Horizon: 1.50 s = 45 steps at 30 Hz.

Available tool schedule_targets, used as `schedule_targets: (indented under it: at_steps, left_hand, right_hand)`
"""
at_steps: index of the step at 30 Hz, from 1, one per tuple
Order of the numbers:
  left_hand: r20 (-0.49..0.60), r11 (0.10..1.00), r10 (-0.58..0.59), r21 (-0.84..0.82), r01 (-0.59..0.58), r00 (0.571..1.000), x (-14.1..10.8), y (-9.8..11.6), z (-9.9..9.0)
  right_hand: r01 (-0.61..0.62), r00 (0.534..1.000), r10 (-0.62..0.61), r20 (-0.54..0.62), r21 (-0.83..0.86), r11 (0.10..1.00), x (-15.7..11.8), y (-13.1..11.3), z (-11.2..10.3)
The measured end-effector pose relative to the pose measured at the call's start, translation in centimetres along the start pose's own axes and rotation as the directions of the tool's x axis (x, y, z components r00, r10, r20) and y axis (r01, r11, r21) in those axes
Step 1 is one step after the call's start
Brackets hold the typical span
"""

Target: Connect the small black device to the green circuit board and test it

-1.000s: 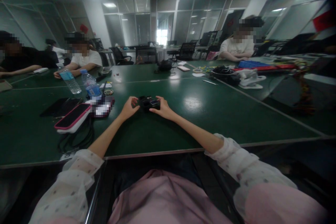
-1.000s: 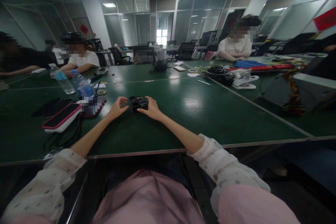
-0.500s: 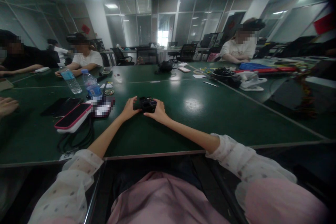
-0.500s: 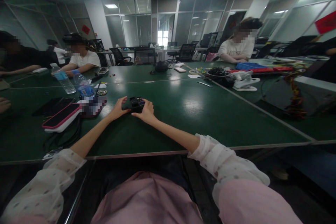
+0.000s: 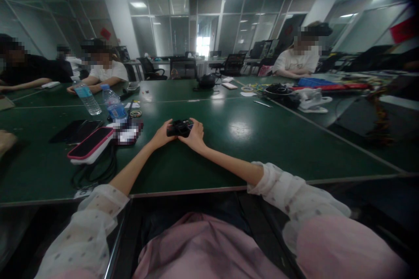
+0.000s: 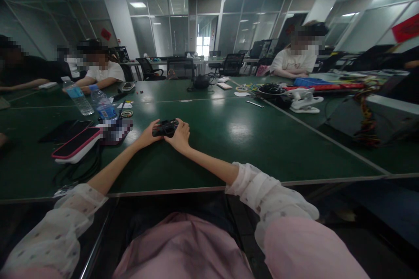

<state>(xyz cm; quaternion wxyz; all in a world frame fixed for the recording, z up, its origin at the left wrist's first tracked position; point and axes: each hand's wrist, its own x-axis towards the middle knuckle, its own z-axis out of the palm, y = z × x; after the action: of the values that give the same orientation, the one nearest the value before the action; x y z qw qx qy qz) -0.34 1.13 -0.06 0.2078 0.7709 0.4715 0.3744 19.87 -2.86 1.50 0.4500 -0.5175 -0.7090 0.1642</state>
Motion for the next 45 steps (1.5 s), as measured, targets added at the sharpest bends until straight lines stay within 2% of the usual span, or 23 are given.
schedule_targets:
  at_steps: [2,4,5,7,8,10,15,17,19,23,27,31,36,40,42,45]
  left_hand:
    - [-0.026,1.0,-0.009,-0.001,0.009,1.0,0.0,0.1,-0.2]
    - [-0.027,0.999,-0.014,-0.033,0.013,1.0,-0.1,0.4,-0.4]
    - [-0.007,0.998,-0.017,-0.063,0.017,1.0,-0.2,0.5,-0.6]
    - [0.069,0.991,-0.021,-0.133,0.03,0.997,-0.3,0.9,-0.9]
    - [0.11,0.986,-0.02,-0.165,0.039,0.994,-0.4,1.2,-1.1]
    - [0.181,0.976,-0.009,-0.211,0.047,0.984,-0.5,1.8,-1.4]
    - [0.274,0.976,0.038,-0.218,0.023,0.961,-0.7,3.3,-1.6]
    - [0.285,0.983,0.033,-0.184,0.021,0.958,-0.6,3.6,-1.5]
    - [0.268,0.991,0.015,-0.134,0.022,0.963,-0.6,3.5,-1.4]
    - [0.139,1.0,0.004,-0.005,-0.003,0.99,-0.4,2.9,-1.1]
    - [0.029,0.976,0.125,0.178,-0.129,0.992,-0.6,3.0,-1.1]
    - [0.003,0.915,0.191,0.361,-0.179,0.982,-0.9,4.2,-1.3]
    - [0.025,0.907,0.201,0.373,-0.196,0.979,-1.0,5.7,-1.0]
    - [0.033,0.928,0.201,0.314,-0.201,0.979,-0.8,6.5,-0.7]
    - [-0.035,0.951,0.18,0.26,-0.165,0.983,-0.5,6.4,-0.9]
    - [-0.237,0.985,0.103,0.161,-0.066,0.966,0.3,5.4,-1.6]
  right_hand:
    - [0.049,0.998,-0.051,0.044,0.032,0.998,0.5,0.8,-0.5]
    - [0.118,0.979,-0.131,0.156,0.089,0.989,1.3,1.7,-1.5]
    - [0.166,0.949,-0.197,0.247,0.141,0.976,1.7,2.1,-2.2]
    - [0.223,0.85,-0.32,0.418,0.264,0.938,2.5,2.7,-3.5]
    - [0.212,0.812,-0.339,0.475,0.3,0.93,2.8,2.9,-4.1]
    - [0.185,0.77,-0.339,0.54,0.32,0.929,3.3,3.0,-5.1]
    - [0.093,0.685,-0.334,0.648,0.376,0.922,3.6,3.0,-6.0]
    - [0.076,0.666,-0.328,0.67,0.376,0.924,3.8,3.3,-6.0]
    - [0.1,0.695,-0.322,0.643,0.356,0.929,3.9,3.6,-5.9]
    - [0.139,0.81,-0.288,0.512,0.309,0.941,3.9,4.4,-5.7]
    - [0.026,0.852,-0.182,0.49,0.309,0.951,3.8,5.1,-5.2]
    - [-0.072,0.882,-0.1,0.46,0.341,0.937,4.0,5.7,-4.5]
    - [-0.174,0.902,-0.027,0.431,0.42,0.891,4.2,6.0,-4.4]
    - [-0.235,0.851,-0.07,0.521,0.496,0.836,4.5,5.8,-5.1]
    - [-0.289,0.837,-0.068,0.543,0.544,0.788,4.7,5.9,-5.3]
    - [-0.36,0.856,-0.034,0.516,0.641,0.679,5.0,6.5,-5.3]
